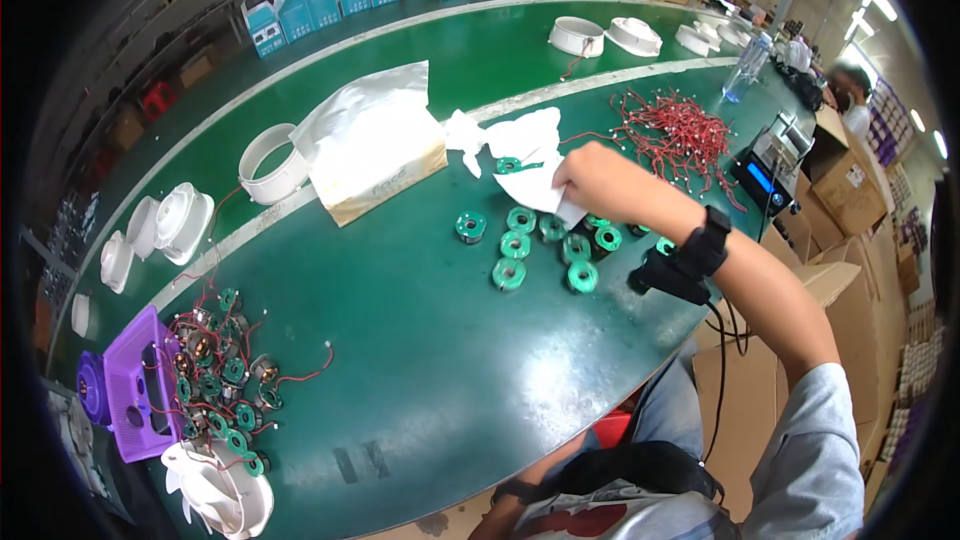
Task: The person uses a soldering iron to attach red wires to small green circular electronic components on a green workbench. They repeatedly pick up components, solder the wires, and place the finished units into a cardboard box. The person also wipes the workbench surface with a white cloth during the process.
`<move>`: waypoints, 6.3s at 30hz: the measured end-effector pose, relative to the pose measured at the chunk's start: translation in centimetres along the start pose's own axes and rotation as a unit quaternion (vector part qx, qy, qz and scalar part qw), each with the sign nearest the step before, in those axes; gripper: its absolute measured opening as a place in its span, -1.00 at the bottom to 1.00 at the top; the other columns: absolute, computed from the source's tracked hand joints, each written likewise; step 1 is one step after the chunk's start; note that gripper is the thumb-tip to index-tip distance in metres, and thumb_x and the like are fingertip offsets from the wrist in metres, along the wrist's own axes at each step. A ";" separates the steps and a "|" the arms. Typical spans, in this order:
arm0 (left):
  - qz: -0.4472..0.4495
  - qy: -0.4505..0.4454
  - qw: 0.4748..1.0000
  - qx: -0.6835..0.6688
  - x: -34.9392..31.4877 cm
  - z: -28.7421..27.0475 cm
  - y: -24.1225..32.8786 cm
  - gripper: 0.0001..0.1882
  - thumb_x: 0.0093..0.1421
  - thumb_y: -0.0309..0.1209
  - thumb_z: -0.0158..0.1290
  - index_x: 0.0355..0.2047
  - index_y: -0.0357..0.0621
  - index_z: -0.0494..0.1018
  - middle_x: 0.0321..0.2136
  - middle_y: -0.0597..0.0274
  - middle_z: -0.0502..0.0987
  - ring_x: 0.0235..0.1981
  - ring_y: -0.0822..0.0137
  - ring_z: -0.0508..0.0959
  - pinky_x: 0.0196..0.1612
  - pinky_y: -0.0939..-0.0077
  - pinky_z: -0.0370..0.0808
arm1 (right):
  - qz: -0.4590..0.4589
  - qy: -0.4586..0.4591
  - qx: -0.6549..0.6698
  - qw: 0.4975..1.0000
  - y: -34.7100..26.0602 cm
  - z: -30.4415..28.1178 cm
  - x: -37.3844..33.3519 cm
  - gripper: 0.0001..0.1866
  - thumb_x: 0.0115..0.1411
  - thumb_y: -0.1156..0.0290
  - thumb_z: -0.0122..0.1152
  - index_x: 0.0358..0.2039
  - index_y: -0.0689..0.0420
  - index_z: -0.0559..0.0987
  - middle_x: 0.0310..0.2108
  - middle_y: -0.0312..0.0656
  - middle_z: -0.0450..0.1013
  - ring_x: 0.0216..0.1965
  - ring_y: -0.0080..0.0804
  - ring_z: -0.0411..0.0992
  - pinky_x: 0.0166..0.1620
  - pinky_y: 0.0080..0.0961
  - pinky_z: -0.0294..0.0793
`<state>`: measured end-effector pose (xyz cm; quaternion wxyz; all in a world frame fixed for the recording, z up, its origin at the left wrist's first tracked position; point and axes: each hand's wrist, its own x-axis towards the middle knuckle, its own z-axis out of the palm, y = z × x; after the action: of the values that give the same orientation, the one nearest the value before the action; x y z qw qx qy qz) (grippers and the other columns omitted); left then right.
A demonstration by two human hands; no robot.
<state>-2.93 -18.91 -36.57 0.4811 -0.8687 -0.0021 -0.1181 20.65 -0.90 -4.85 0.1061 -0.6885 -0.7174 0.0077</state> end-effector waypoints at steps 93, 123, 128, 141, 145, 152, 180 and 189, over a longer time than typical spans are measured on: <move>-0.376 -0.023 0.627 -0.681 1.8 -2.4 -2.6 -0.74 0.06 -0.33 -0.06 -0.24 -0.08 0.48 -0.30 -0.02 0.52 -0.31 -0.03 0.50 -0.19 0.19 0.41 | 0.086 0.058 0.290 0.951 -4.2 -3.3 -11.4 -0.86 0.03 0.51 0.10 -0.38 0.29 0.51 -0.44 -0.05 0.42 -0.53 -0.32 0.40 -0.46 -0.48 0.37; -0.318 -0.071 0.340 -0.882 -0.8 -9.1 -15.5 -0.77 0.11 -0.41 0.00 -0.21 -0.18 0.47 -0.28 0.06 0.53 -0.22 0.13 0.51 -0.06 0.41 0.37 | 0.009 0.168 0.067 0.983 -4.3 0.8 -11.7 -0.82 -0.16 0.47 0.29 -0.48 0.17 0.52 -0.45 -0.20 0.36 -0.36 -0.23 0.29 -0.27 -0.39 0.33; -0.342 -0.052 0.410 -0.844 -1.7 -14.2 -26.3 -0.79 0.08 -0.50 0.03 -0.23 -0.18 0.44 -0.21 0.17 0.49 -0.38 0.31 0.53 -0.37 0.50 0.44 | 0.093 0.201 0.126 0.967 -4.2 -0.5 -14.4 -0.79 -0.14 0.46 0.29 -0.45 0.16 0.48 -0.47 -0.18 0.37 -0.37 -0.21 0.36 -0.34 -0.38 0.35; -0.606 0.015 0.374 -0.702 4.2 -7.1 -29.1 -0.67 0.03 -0.54 0.11 -0.17 -0.32 0.34 -0.39 0.23 0.49 -0.45 0.53 0.46 -0.39 0.67 0.42 | 0.101 0.138 0.430 0.887 -4.9 1.6 -18.6 -0.79 -0.08 0.61 0.16 -0.35 0.23 0.47 -0.48 -0.24 0.42 -0.41 -0.51 0.36 -0.33 -0.62 0.34; -0.577 0.083 0.095 -0.807 4.3 -8.2 -27.9 -0.64 0.10 -0.56 0.04 -0.07 -0.29 0.31 -0.26 0.23 0.48 -0.25 0.48 0.47 -0.17 0.64 0.41 | 0.032 0.101 0.735 0.670 -4.9 0.5 -18.7 -0.84 -0.05 0.75 0.02 -0.43 0.25 0.43 -0.40 -0.28 0.31 -0.35 -0.58 0.30 -0.26 -0.66 0.27; -0.604 0.208 -0.003 -0.769 4.6 -11.5 -26.7 -0.70 0.10 -0.65 -0.05 -0.13 -0.26 0.29 -0.28 0.17 0.45 -0.33 0.44 0.48 -0.31 0.61 0.44 | 0.017 0.168 0.641 0.749 -5.0 -0.9 -18.3 -0.89 -0.04 0.75 0.00 -0.53 0.25 0.41 -0.43 -0.21 0.28 -0.37 -0.48 0.28 -0.26 -0.63 0.27; -0.464 -0.167 0.757 -0.429 9.3 -4.8 -29.0 -0.04 -0.02 0.11 0.07 0.10 -0.52 0.07 0.12 -0.48 0.01 0.21 -0.33 -0.06 0.17 -0.14 -0.09 | 0.098 0.329 0.281 0.896 -5.9 2.5 -15.7 -0.73 -0.16 0.60 0.22 -0.36 0.17 0.49 -0.55 -0.23 0.35 -0.52 -0.33 0.32 -0.50 -0.46 0.29; -0.450 -0.179 0.772 -0.411 10.6 -4.4 -27.5 0.13 -0.16 0.25 0.10 0.16 -0.44 -0.01 0.15 -0.49 -0.07 0.23 -0.31 -0.13 0.14 -0.20 -0.13 | 0.137 0.335 0.371 0.855 -3.1 3.0 -20.0 -0.79 -0.06 0.65 0.12 -0.34 0.23 0.47 -0.56 -0.21 0.32 -0.62 -0.47 0.20 -0.55 -0.59 0.18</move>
<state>3.29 -9.04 -9.18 -0.0392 -0.8891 -0.4298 -0.1527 17.67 -20.47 -10.18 0.5857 -0.6500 -0.4809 0.0566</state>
